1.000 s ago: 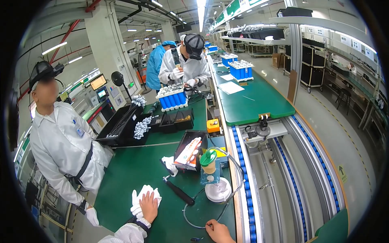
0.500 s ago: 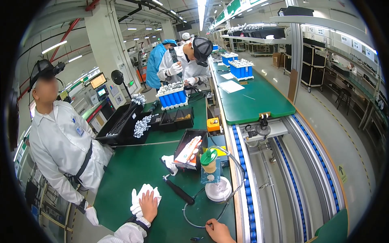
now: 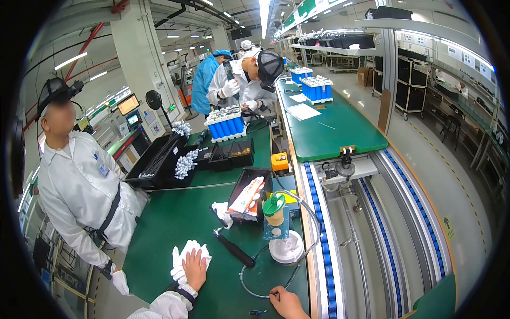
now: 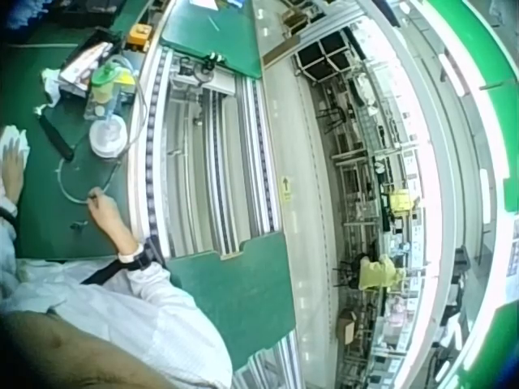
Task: The person picks up several tubes from a container, places them into a box, and wipes the work surface with a cloth. They then pick up a small blue object and use shears to cut a wire.
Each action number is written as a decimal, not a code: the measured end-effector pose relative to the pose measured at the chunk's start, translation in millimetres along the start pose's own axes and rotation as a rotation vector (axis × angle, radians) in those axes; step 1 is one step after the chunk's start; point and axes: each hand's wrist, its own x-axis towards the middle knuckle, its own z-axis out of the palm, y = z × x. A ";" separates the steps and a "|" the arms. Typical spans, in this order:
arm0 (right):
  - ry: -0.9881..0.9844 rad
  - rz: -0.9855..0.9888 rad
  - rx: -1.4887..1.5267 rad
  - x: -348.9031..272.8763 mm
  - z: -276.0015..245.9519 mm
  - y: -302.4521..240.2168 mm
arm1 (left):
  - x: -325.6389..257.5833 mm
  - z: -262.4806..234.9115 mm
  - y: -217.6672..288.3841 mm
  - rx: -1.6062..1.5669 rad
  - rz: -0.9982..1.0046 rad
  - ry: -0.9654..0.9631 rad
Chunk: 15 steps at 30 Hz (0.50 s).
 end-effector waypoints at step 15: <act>-0.004 0.001 0.019 0.5 0.8 3.9 | -0.2 -0.6 0.4 -0.012 0.005 -0.005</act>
